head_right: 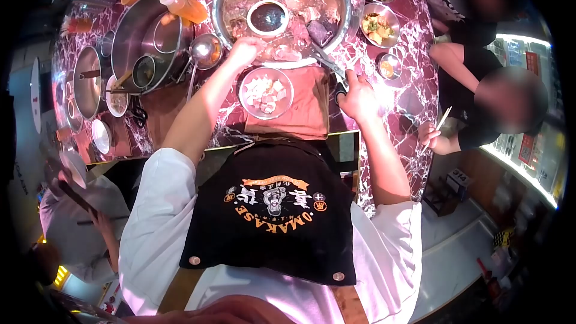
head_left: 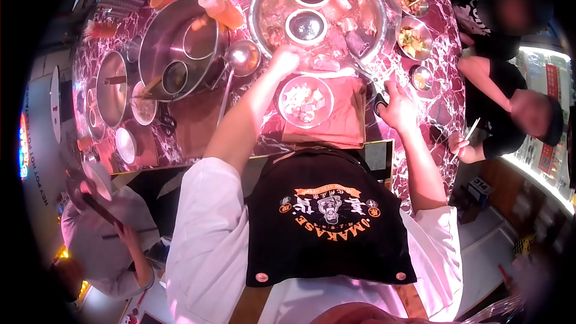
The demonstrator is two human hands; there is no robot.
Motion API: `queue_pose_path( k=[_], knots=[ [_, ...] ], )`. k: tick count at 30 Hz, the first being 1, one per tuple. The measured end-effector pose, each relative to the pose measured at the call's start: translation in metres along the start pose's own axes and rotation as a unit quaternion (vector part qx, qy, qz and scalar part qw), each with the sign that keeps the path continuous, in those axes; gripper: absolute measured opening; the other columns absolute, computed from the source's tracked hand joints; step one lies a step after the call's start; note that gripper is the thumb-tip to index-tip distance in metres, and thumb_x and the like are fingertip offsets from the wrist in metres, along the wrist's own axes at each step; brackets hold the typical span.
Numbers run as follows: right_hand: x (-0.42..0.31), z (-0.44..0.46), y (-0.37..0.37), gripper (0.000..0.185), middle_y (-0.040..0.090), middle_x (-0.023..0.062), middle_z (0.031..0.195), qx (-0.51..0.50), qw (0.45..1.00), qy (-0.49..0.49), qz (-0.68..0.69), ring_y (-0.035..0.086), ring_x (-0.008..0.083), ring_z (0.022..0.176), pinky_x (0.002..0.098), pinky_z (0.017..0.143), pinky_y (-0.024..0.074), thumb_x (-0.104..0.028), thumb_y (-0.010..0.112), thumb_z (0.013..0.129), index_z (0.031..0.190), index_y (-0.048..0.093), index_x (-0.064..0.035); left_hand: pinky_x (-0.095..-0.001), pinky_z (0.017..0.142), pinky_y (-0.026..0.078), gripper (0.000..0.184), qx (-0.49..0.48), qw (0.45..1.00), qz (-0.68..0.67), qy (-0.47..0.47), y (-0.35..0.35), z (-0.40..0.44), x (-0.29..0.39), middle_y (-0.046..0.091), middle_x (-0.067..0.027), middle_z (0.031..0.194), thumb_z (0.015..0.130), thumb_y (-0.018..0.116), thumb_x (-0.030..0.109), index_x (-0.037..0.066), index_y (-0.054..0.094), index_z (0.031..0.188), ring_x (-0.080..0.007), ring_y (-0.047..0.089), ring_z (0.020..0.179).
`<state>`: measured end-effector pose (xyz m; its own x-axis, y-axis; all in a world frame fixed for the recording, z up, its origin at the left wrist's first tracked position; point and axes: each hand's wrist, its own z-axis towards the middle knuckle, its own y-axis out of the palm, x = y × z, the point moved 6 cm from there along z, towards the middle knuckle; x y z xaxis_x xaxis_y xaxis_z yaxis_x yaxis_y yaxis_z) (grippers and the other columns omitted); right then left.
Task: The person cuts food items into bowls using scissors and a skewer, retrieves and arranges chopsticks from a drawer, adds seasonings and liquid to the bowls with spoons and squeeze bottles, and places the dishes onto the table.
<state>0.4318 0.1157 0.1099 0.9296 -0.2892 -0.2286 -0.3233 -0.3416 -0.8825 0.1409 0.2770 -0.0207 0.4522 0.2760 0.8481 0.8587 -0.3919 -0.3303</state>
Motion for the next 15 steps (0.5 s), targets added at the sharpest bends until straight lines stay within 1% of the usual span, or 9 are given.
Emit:
queue_pose_path(
  k=[2, 4, 5, 7, 8, 10, 11, 14, 15],
  knots=[
    [-0.004, 0.007, 0.007, 0.062, 0.061, 0.0264, 0.116, -0.021, 1.0, 0.01, -0.004, 0.061, 0.04, 0.107, 0.0478, 0.094, 0.0489, -0.018, 0.062, 0.075, 0.134, 0.046, -0.0092, -0.0329, 0.063, 0.052, 0.022, -0.006, 1.0, -0.01, -0.023, 0.001, 0.001, -0.001, 0.072, -0.0123, 0.08, 0.086, 0.059, 0.009, 0.001, 0.074, 0.1, -0.0183, 0.067, 0.069],
    [-0.006, 0.024, 0.016, 0.059, 0.062, 0.026, 0.113, 0.016, 1.0, 0.011, -0.002, 0.062, 0.0402, 0.107, 0.0484, 0.093, 0.0491, -0.018, 0.06, 0.077, 0.134, 0.046, -0.0081, -0.0327, 0.062, 0.053, 0.021, -0.009, 1.0, 0.008, 0.015, 0.001, 0.004, 0.0, 0.071, -0.0117, 0.081, 0.087, 0.06, 0.011, 0.001, 0.073, 0.1, -0.0169, 0.066, 0.069],
    [-0.009, 0.034, 0.024, 0.057, 0.063, 0.0253, 0.113, -0.003, 1.0, 0.018, -0.01, 0.062, 0.04, 0.105, 0.0489, 0.091, 0.0495, -0.017, 0.059, 0.079, 0.134, 0.047, -0.0084, -0.0327, 0.062, 0.053, 0.021, -0.013, 1.0, 0.011, 0.016, 0.002, 0.003, 0.0, 0.071, -0.0117, 0.081, 0.087, 0.06, 0.011, 0.001, 0.073, 0.1, -0.0169, 0.066, 0.069],
    [-0.011, 0.044, 0.029, 0.054, 0.062, 0.0241, 0.113, 0.016, 1.0, 0.012, -0.006, 0.063, 0.0388, 0.106, 0.0481, 0.09, 0.0501, -0.015, 0.059, 0.079, 0.132, 0.05, -0.0093, -0.0358, 0.069, 0.054, 0.022, -0.009, 1.0, 0.019, -0.018, -0.002, -0.004, 0.006, 0.072, -0.0139, 0.088, 0.087, 0.06, 0.014, 0.004, 0.073, 0.101, -0.0224, 0.069, 0.075],
    [-0.011, 0.047, 0.03, 0.054, 0.062, 0.0236, 0.114, 0.024, 1.0, 0.009, 0.005, 0.063, 0.0383, 0.106, 0.0474, 0.09, 0.0502, -0.014, 0.059, 0.078, 0.131, 0.051, -0.0095, -0.0358, 0.069, 0.054, 0.022, -0.009, 1.0, 0.022, -0.015, -0.007, -0.008, 0.011, 0.072, -0.0139, 0.088, 0.087, 0.06, 0.014, 0.004, 0.073, 0.101, -0.0224, 0.069, 0.075],
    [-0.01, 0.043, 0.03, 0.055, 0.062, 0.0232, 0.113, 0.025, 1.0, 0.01, 0.01, 0.063, 0.0379, 0.107, 0.0471, 0.09, 0.0503, -0.014, 0.059, 0.078, 0.132, 0.051, -0.0096, -0.0396, 0.078, 0.054, 0.023, 0.038, 0.974, 0.214, 0.07, -0.02, -0.024, 0.035, 0.072, -0.0154, 0.097, 0.087, 0.059, 0.017, 0.007, 0.073, 0.101, -0.03, 0.07, 0.087],
    [-0.009, 0.041, 0.031, 0.056, 0.063, 0.0228, 0.113, 0.024, 1.0, 0.012, 0.012, 0.062, 0.0375, 0.107, 0.0468, 0.09, 0.0504, -0.014, 0.059, 0.077, 0.133, 0.051, -0.0097, -0.0416, 0.085, 0.052, 0.023, 0.049, 0.976, 0.205, 0.057, -0.023, -0.033, 0.041, 0.07, -0.0158, 0.101, 0.086, 0.058, 0.019, 0.011, 0.074, 0.1, -0.0341, 0.067, 0.097],
    [-0.005, 0.04, 0.037, 0.06, 0.063, 0.0222, 0.112, 0.041, 0.999, 0.009, 0.009, 0.063, 0.0369, 0.106, 0.0467, 0.09, 0.0503, -0.014, 0.06, 0.076, 0.135, 0.05, -0.0107, -0.0417, 0.085, 0.052, 0.022, 0.059, 0.962, 0.254, 0.078, -0.016, -0.039, 0.046, 0.071, -0.015, 0.101, 0.085, 0.059, 0.018, 0.013, 0.074, 0.1, -0.0338, 0.067, 0.096],
    [-0.004, 0.041, 0.038, 0.062, 0.063, 0.0226, 0.111, 0.047, 0.999, -0.001, 0.009, 0.063, 0.0372, 0.104, 0.0472, 0.089, 0.0505, -0.014, 0.061, 0.076, 0.136, 0.049, -0.0111, -0.0414, 0.085, 0.052, 0.023, 0.051, 0.968, 0.239, 0.051, -0.01, -0.033, 0.038, 0.071, -0.0147, 0.101, 0.083, 0.059, 0.017, 0.015, 0.074, 0.1, -0.0336, 0.067, 0.097]
  ],
)
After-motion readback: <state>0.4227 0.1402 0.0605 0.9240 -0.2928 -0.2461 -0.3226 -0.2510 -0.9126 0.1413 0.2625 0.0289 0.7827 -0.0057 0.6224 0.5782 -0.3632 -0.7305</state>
